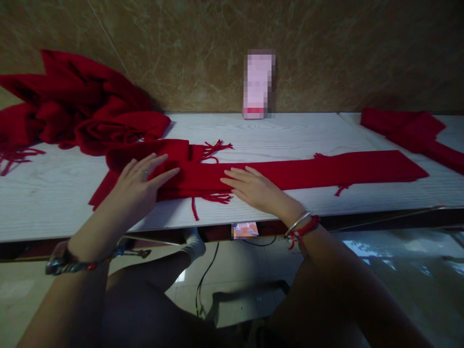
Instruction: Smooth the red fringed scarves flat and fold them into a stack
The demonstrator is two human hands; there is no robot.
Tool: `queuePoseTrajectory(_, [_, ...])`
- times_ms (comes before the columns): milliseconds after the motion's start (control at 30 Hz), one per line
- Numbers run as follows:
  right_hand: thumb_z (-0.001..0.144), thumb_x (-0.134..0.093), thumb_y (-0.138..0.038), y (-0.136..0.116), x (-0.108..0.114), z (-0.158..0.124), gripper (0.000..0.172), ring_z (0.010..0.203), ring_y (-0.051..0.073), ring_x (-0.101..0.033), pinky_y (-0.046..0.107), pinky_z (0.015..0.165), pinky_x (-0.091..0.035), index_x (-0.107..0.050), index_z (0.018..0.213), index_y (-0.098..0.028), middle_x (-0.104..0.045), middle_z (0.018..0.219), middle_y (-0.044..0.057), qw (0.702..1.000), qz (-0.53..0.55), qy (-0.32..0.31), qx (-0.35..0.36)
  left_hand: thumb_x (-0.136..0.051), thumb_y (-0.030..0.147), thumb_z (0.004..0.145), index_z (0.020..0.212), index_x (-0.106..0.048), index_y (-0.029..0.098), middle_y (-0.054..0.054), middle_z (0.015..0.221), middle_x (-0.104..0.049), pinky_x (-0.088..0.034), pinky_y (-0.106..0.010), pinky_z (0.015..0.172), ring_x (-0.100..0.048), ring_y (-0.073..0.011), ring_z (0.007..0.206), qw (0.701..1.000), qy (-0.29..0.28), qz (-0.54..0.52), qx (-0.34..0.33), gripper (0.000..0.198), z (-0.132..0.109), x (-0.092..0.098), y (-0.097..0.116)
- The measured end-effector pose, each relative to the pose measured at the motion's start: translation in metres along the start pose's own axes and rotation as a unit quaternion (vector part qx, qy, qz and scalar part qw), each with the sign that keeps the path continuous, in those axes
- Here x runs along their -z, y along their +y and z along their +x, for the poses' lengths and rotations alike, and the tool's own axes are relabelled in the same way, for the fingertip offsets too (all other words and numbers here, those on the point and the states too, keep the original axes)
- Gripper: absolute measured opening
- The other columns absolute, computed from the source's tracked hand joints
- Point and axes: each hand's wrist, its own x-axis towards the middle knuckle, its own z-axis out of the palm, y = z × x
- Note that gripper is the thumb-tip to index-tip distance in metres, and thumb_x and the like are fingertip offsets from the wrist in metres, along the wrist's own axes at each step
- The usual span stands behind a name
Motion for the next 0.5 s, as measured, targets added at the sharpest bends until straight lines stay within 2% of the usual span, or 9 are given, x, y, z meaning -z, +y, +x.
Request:
queuePoseTrajectory(100, [0.095, -0.039, -0.023, 0.0, -0.001, 0.0, 0.04, 0.133, 0.018, -0.04, 0.042, 0.111, -0.03, -0.05, 0.134, -0.023, -0.047, 0.143, 0.004, 1.0, -0.006, 0.004, 0.002, -0.026, 0.011, 0.088, 0.123, -0.061, 0.017, -0.012, 0.141, -0.048, -0.043, -0.044, 0.102, -0.047, -0.0252, 0.128, 0.996, -0.047, -0.037, -0.065, 0.049, 0.004, 0.002, 0.01])
queuePoseTrajectory(200, [0.096, -0.038, -0.021, 0.0, -0.001, 0.0, 0.041, 0.133, 0.018, -0.041, 0.043, 0.11, -0.031, -0.049, 0.135, -0.024, -0.047, 0.143, 0.004, 1.0, -0.015, 0.004, 0.01, -0.029, 0.009, 0.083, 0.127, -0.058, 0.019, -0.009, 0.134, -0.055, -0.051, -0.041, 0.093, -0.059, -0.0234, 0.115, 0.995, -0.084, -0.032, -0.05, 0.054, 0.005, 0.008, 0.013])
queuePoseTrajectory(300, [0.094, -0.037, -0.012, 0.0, 0.002, -0.002, 0.045, 0.133, 0.019, -0.04, 0.043, 0.11, -0.031, -0.048, 0.136, -0.024, -0.046, 0.144, 0.004, 1.0, -0.02, 0.001, 0.022, -0.028, 0.004, 0.078, 0.129, -0.056, 0.02, -0.007, 0.131, -0.058, -0.05, -0.04, 0.097, -0.059, -0.0219, 0.115, 0.993, -0.103, -0.023, -0.047, 0.06, 0.004, 0.009, 0.01])
queuePoseTrajectory(367, [0.092, -0.037, -0.007, 0.0, 0.005, -0.003, 0.049, 0.134, 0.019, -0.039, 0.044, 0.11, -0.031, -0.048, 0.136, -0.025, -0.046, 0.144, 0.003, 0.999, -0.02, -0.005, 0.028, -0.029, 0.004, 0.079, 0.131, -0.054, 0.019, -0.008, 0.134, -0.055, -0.049, -0.041, 0.097, -0.058, -0.0229, 0.117, 0.992, -0.113, -0.026, -0.057, 0.06, 0.003, 0.003, 0.01])
queuePoseTrajectory(500, [0.094, -0.039, -0.012, 0.001, 0.006, -0.004, 0.046, 0.136, 0.02, -0.036, 0.047, 0.11, -0.03, -0.046, 0.137, -0.028, -0.044, 0.145, 0.002, 0.999, -0.012, -0.021, 0.026, -0.033, 0.005, 0.082, 0.132, -0.053, 0.019, -0.013, 0.136, -0.053, -0.046, -0.045, 0.1, -0.048, -0.0273, 0.126, 0.99, -0.107, -0.022, -0.086, 0.056, 0.0, -0.013, 0.021])
